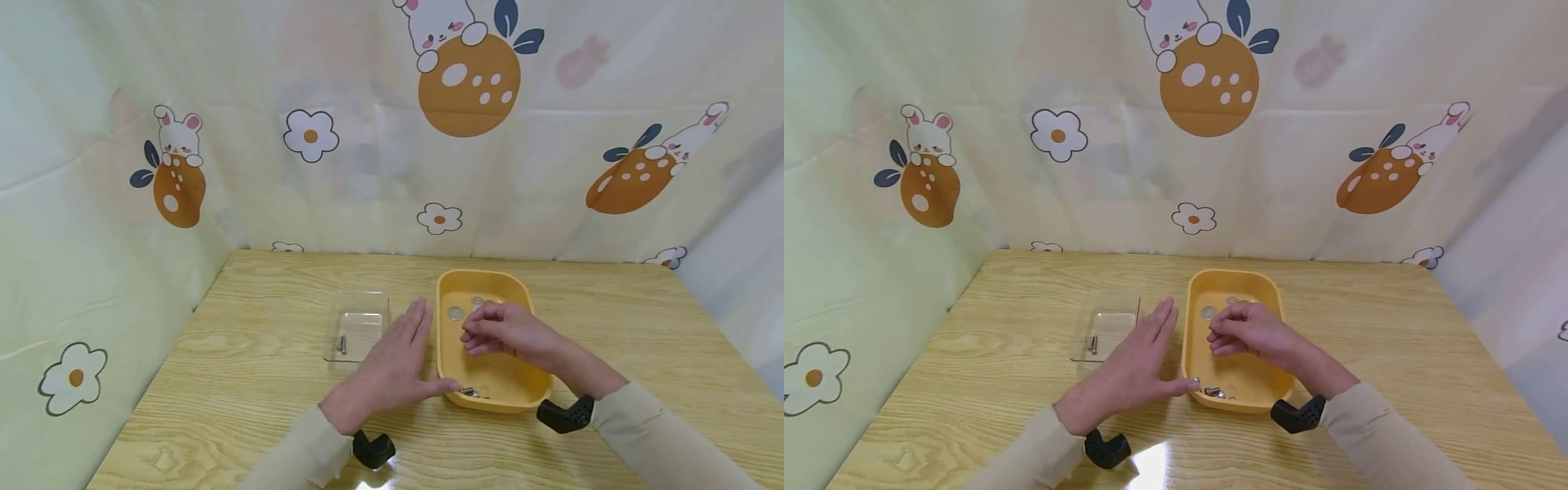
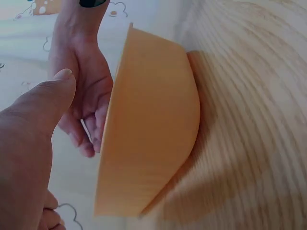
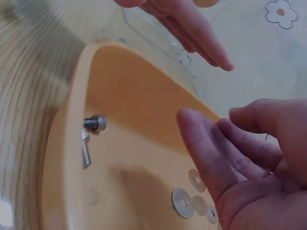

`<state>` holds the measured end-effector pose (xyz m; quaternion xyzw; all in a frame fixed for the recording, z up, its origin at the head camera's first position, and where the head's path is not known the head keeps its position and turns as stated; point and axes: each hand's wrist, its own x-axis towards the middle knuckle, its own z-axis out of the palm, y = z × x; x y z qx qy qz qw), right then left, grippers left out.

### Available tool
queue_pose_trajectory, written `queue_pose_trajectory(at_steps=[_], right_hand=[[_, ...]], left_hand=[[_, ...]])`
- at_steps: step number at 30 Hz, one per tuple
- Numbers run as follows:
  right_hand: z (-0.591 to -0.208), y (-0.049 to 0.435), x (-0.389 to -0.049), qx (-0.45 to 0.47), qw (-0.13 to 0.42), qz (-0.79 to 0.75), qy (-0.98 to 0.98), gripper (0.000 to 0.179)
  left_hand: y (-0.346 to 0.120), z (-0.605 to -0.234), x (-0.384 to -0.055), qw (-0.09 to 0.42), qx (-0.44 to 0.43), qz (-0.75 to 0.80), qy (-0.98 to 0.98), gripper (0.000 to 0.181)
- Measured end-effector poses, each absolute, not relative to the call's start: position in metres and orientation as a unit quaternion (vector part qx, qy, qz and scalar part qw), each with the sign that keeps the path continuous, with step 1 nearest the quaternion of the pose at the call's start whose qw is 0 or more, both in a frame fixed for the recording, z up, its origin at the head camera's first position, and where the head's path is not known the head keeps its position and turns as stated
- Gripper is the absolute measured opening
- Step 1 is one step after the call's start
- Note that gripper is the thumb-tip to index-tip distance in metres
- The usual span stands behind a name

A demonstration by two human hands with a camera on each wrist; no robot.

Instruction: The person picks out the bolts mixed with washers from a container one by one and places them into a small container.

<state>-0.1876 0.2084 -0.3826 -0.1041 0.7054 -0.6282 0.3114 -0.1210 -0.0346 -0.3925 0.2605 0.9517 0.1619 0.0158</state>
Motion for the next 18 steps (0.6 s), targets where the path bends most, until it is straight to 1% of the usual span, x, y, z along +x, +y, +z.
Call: queue_pose_trajectory(at_steps=[3, 5, 18], right_hand=[[-0.386, 0.208, -0.185, -0.114, 0.321, -0.598, 0.726, 0.036], [-0.388, 0.207, -0.183, -0.125, 0.328, -0.580, 0.735, 0.037], [-0.393, 0.194, -0.176, -0.209, 0.332, -0.464, 0.794, 0.020]], left_hand=[[-0.030, -0.395, -0.120, 0.012, 0.270, 0.147, 0.952, 0.117], [-0.027, -0.397, -0.119, 0.010, 0.275, 0.137, 0.952, 0.118], [-0.016, -0.405, -0.117, 0.012, 0.297, 0.121, 0.947, 0.115]])
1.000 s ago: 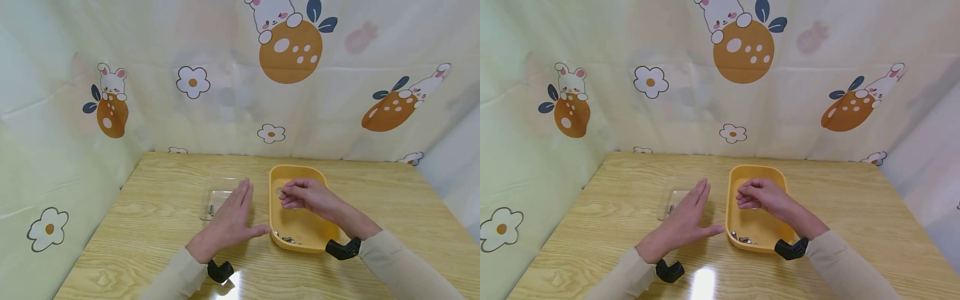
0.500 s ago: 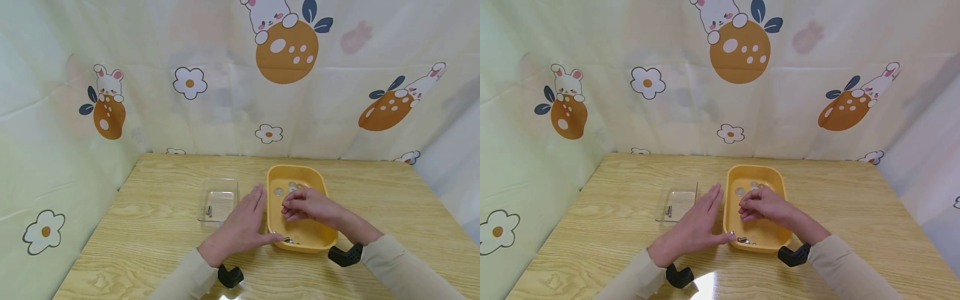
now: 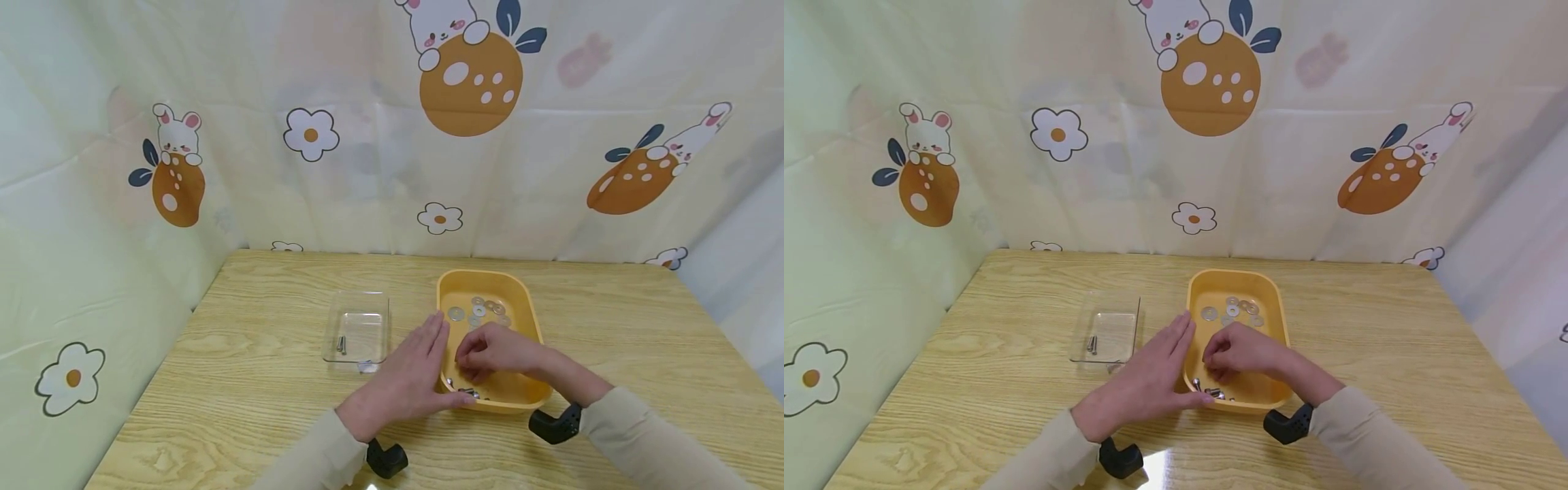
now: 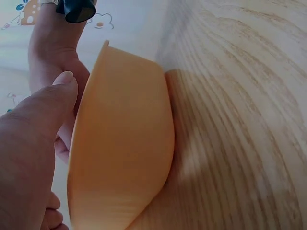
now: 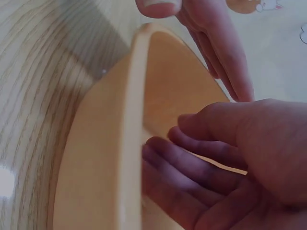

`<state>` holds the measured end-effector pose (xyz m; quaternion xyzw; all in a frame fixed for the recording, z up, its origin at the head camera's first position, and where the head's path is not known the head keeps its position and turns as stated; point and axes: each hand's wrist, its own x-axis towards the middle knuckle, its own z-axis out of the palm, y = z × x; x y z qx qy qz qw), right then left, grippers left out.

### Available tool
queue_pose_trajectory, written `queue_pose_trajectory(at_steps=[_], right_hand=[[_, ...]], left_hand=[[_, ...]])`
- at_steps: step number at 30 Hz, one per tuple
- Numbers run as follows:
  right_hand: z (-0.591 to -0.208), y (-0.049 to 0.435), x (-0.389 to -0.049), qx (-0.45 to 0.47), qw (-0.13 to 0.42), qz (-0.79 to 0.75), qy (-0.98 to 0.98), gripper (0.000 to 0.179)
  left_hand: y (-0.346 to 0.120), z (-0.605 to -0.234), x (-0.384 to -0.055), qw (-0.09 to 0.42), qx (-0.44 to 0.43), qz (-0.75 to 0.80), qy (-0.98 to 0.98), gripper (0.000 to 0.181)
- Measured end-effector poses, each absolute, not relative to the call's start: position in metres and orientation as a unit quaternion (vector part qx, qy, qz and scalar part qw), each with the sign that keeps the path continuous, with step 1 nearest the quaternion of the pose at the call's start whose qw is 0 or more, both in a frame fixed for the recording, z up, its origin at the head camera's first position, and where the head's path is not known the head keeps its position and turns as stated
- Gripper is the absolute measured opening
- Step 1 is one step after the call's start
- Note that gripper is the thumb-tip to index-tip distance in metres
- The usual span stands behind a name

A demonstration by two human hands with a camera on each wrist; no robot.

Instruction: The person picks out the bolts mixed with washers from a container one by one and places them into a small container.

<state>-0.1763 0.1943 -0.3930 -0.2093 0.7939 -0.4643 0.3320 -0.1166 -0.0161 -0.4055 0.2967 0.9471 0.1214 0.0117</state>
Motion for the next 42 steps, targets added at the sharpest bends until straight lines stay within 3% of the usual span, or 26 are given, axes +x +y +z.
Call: queue_pose_trajectory(at_steps=[22, 42], right_hand=[[-0.390, 0.180, -0.172, -0.265, 0.390, -0.357, 0.806, 0.014], [-0.397, 0.178, -0.168, -0.269, 0.409, -0.384, 0.783, 0.012]], left_hand=[[-0.012, -0.410, -0.115, 0.017, 0.295, 0.121, 0.948, 0.113], [-0.012, -0.411, -0.115, 0.006, 0.294, 0.112, 0.949, 0.112]])
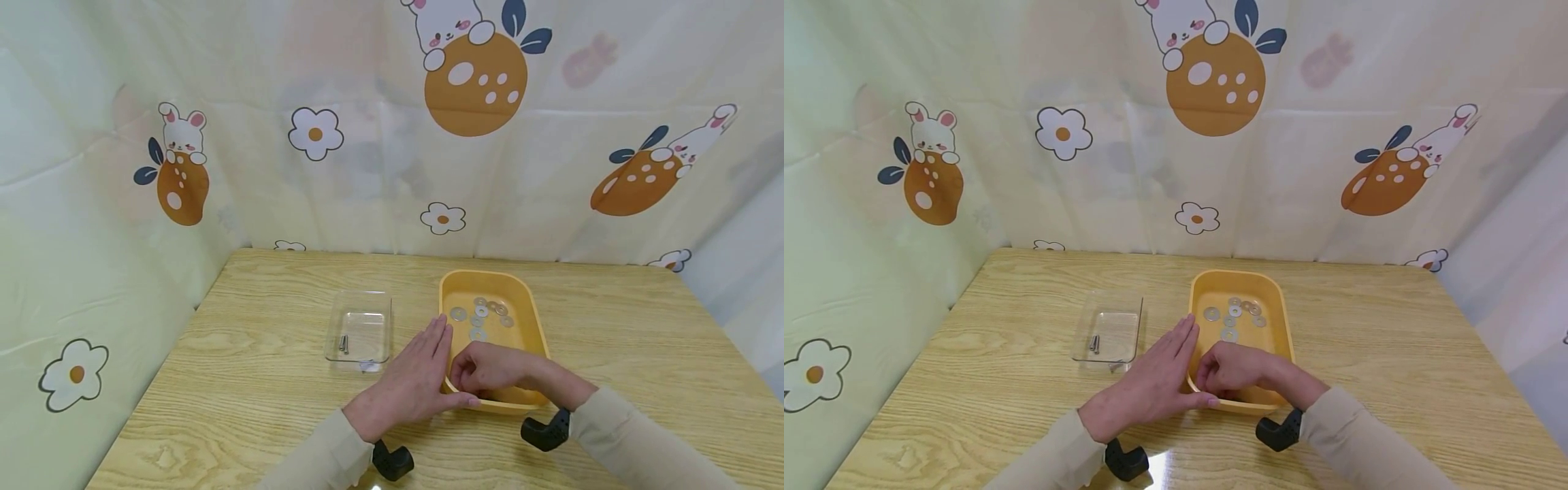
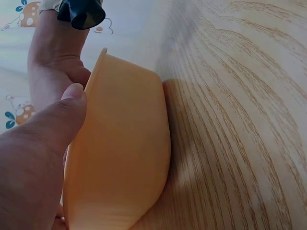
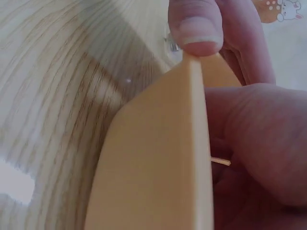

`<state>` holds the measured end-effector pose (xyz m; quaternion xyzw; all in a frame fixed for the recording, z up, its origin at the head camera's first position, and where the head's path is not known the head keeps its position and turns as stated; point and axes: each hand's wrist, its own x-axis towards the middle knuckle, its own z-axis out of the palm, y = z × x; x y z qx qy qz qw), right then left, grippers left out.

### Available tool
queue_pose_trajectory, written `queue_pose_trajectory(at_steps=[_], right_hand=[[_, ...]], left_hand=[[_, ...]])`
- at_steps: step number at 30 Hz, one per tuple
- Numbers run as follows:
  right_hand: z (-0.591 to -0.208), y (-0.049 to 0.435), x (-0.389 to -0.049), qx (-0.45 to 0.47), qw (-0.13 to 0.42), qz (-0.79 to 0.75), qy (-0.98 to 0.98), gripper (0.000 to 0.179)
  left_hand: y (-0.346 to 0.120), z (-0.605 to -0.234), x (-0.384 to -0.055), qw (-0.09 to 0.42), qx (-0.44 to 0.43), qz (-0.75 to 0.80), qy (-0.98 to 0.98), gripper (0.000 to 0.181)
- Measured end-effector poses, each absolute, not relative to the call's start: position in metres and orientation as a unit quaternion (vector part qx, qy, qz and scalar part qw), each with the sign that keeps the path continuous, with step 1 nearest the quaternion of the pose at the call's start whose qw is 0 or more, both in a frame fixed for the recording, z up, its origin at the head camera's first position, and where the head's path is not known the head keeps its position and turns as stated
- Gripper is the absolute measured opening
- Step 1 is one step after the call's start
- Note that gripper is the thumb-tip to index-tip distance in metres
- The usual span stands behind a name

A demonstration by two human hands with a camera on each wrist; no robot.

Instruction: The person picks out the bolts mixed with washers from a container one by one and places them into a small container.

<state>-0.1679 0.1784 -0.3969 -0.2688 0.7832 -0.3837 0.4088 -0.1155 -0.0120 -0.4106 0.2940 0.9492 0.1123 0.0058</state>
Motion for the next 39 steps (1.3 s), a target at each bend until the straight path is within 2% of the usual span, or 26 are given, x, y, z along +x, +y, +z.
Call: queue_pose_trajectory(at_steps=[9, 17, 28, 39], right_hand=[[-0.399, 0.177, -0.168, -0.276, 0.413, -0.389, 0.776, 0.012], [-0.402, 0.187, -0.174, -0.243, 0.342, -0.412, 0.809, 0.017], [-0.399, 0.203, -0.183, -0.168, 0.354, -0.557, 0.732, 0.035], [-0.390, 0.212, -0.186, -0.131, 0.307, -0.602, 0.726, 0.041]], left_hand=[[-0.013, -0.410, -0.116, 0.014, 0.292, 0.114, 0.949, 0.112], [-0.012, -0.411, -0.117, 0.023, 0.289, 0.124, 0.949, 0.114], [-0.012, -0.412, -0.115, 0.017, 0.287, 0.127, 0.949, 0.113], [-0.012, -0.412, -0.114, 0.013, 0.285, 0.128, 0.950, 0.112]])
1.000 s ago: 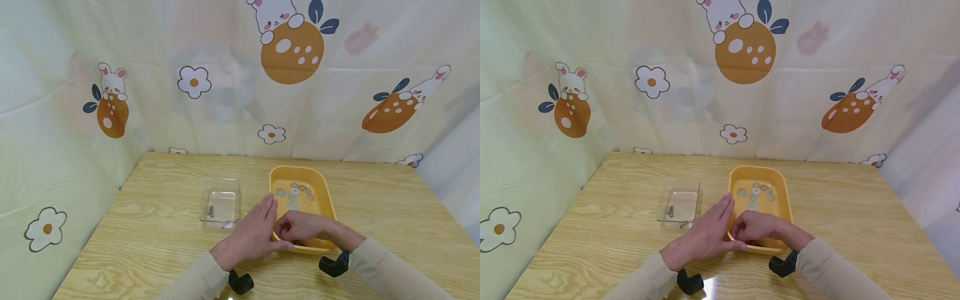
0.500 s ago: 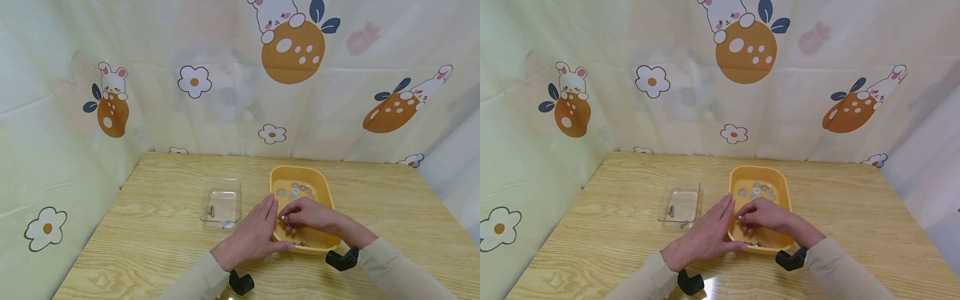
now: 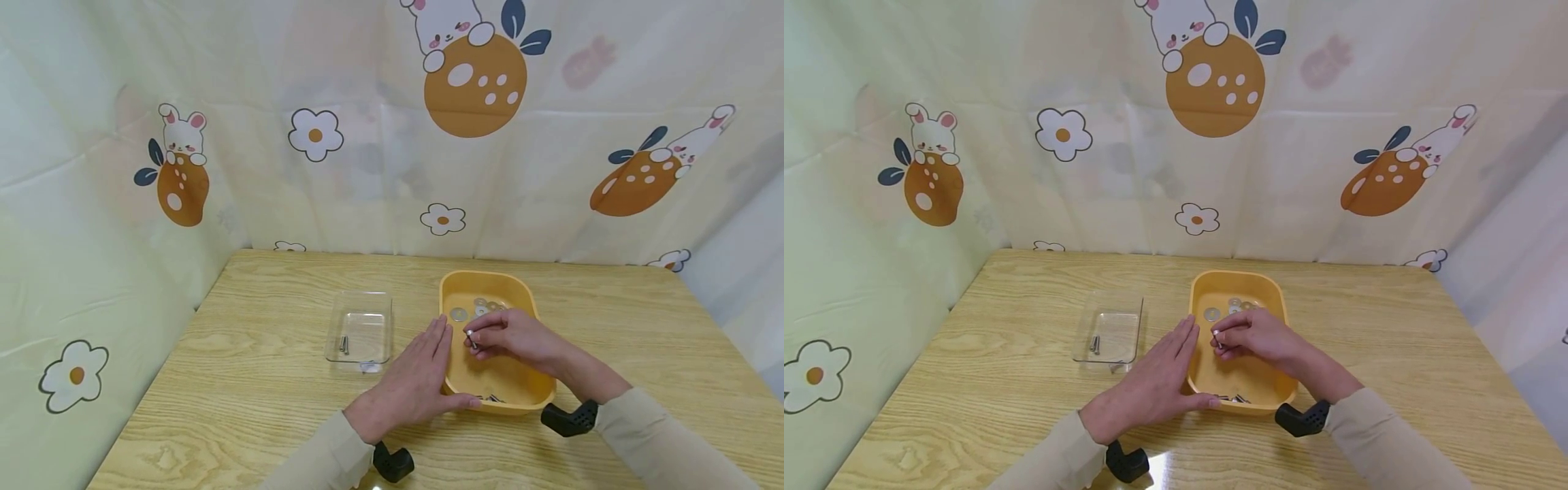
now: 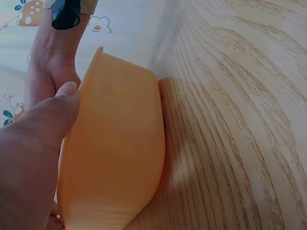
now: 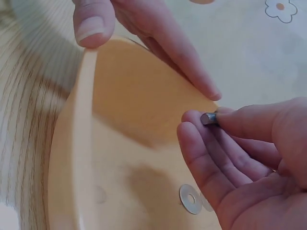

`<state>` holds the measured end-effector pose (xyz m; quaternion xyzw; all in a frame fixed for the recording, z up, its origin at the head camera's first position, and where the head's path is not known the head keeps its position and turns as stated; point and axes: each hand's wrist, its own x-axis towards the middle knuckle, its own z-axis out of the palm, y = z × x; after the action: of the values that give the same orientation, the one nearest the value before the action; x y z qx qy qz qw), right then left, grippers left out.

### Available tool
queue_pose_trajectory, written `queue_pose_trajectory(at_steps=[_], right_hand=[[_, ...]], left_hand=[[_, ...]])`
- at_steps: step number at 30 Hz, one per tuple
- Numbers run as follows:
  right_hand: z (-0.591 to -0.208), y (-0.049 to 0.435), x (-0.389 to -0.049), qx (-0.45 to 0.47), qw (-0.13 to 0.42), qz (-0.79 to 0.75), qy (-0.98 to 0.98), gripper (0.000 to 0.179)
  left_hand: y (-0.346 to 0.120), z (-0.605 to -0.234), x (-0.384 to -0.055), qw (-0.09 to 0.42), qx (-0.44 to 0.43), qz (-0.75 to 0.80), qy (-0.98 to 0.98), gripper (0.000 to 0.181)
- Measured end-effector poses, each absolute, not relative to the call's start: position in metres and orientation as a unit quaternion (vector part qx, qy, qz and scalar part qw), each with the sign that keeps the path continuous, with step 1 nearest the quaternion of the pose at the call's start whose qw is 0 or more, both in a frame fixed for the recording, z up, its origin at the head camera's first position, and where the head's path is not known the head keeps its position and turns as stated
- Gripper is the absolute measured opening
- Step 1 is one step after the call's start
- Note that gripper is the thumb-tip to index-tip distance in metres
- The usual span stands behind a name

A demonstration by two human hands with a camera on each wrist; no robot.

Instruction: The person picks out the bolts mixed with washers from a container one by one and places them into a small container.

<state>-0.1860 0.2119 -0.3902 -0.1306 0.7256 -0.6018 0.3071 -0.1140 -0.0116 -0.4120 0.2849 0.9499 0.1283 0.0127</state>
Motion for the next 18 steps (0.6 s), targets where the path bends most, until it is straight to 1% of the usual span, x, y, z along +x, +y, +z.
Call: queue_pose_trajectory(at_steps=[9, 14, 18], right_hand=[[-0.385, 0.214, -0.185, -0.119, 0.286, -0.616, 0.724, 0.045], [-0.383, 0.216, -0.186, -0.121, 0.282, -0.618, 0.724, 0.042], [-0.379, 0.216, -0.187, -0.121, 0.277, -0.618, 0.726, 0.040]], left_hand=[[-0.015, -0.413, -0.115, 0.011, 0.277, 0.144, 0.950, 0.116], [-0.019, -0.409, -0.116, 0.019, 0.269, 0.158, 0.950, 0.116], [-0.023, -0.405, -0.118, 0.012, 0.268, 0.163, 0.949, 0.116]])
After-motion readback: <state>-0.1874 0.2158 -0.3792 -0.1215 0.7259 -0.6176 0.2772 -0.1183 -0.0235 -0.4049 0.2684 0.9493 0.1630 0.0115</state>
